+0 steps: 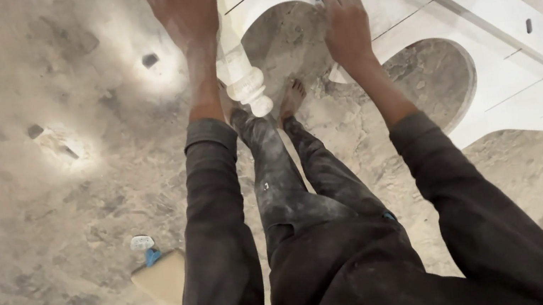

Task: The person manually sands a large white wooden piece of furniture.

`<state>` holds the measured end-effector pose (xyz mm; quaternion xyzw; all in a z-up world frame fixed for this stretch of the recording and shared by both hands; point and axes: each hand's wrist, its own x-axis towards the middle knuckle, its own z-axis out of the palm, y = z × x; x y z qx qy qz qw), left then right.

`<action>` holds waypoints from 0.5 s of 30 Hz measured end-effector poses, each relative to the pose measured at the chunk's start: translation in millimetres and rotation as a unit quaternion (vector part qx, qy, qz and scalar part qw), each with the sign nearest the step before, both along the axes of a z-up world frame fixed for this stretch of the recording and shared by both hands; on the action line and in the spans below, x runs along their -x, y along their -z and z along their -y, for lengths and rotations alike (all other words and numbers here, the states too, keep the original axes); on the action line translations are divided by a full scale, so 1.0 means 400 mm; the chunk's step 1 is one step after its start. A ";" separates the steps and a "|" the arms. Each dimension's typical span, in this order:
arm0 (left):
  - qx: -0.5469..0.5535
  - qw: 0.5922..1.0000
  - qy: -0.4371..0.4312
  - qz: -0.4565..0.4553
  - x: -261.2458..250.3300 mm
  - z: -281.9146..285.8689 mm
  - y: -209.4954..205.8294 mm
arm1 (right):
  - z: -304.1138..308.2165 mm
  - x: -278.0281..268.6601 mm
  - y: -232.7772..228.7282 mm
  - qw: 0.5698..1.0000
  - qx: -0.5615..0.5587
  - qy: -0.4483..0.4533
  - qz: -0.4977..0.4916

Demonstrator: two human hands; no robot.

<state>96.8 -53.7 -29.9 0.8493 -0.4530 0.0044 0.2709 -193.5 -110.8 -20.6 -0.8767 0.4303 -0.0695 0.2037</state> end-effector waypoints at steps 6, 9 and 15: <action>0.027 0.999 -0.001 0.033 0.004 0.004 -0.014 | -0.195 0.146 -0.073 0.999 -0.028 0.026 -0.002; 0.023 0.999 0.001 0.031 0.001 0.011 -0.033 | -0.212 0.176 -0.075 0.999 -0.033 0.022 0.007; 0.007 1.000 -0.001 0.029 -0.002 0.015 -0.030 | -0.080 0.052 -0.063 0.992 -0.026 0.105 0.059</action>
